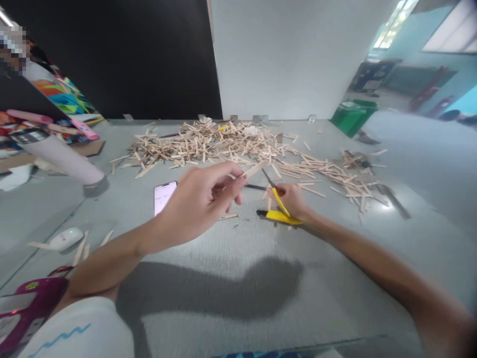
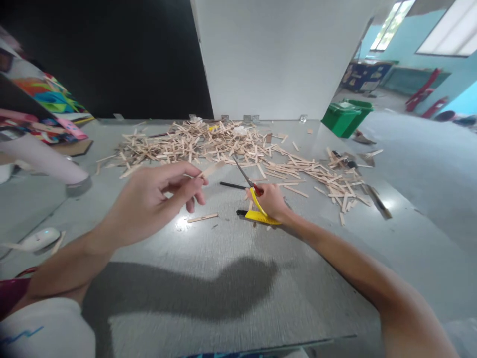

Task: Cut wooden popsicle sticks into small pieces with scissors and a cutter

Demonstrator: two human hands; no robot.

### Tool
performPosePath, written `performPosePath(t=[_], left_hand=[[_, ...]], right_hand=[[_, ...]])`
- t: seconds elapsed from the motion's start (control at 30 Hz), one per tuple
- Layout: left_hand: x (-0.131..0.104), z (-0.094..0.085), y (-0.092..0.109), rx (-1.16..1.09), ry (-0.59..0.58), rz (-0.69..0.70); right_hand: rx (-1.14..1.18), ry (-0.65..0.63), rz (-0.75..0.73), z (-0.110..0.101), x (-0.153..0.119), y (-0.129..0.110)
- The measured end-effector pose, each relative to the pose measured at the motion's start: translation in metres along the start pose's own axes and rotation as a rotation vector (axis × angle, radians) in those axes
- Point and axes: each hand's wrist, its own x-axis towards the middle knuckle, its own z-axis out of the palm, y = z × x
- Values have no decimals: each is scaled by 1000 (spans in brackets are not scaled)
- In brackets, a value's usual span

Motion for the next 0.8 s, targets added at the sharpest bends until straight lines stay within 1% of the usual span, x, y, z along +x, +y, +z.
performPosePath(t=[0.07, 0.1, 0.13, 0.2, 0.3, 0.37, 0.4, 0.47, 0.57, 0.7, 0.8], left_hand=[[-1, 12, -5, -7, -48, -3], [-3, 21, -11, -8, -99, -9], [-6, 32, -20, -13, -122, -8], [-16, 55, -42, -22, -140, 30], [-37, 92, -78, -41, -170, 88], [-50, 110, -97, -55, -151, 128], [-56, 116, -104, -64, -133, 150], [-63, 123, -115, -80, -80, 181], [-66, 126, -122, -105, -21, 214], [-68, 125, -125, -139, -12, 245], [-70, 125, -125, -170, -27, 232]], right_hand=[[31, -15, 21, 2, 2, 2], [41, -22, 28, 3, 3, 3], [49, -26, 34, 3, 3, 3], [58, -34, 44, 5, 5, 3], [64, -47, 55, 6, 6, 2], [65, -53, 63, 5, 6, 0], [64, -55, 68, 4, 5, -1], [62, -60, 76, 2, 4, -3], [59, -67, 84, 0, 3, -6], [44, -52, 85, 1, 1, -5], [29, -34, 71, 3, 1, -2]])
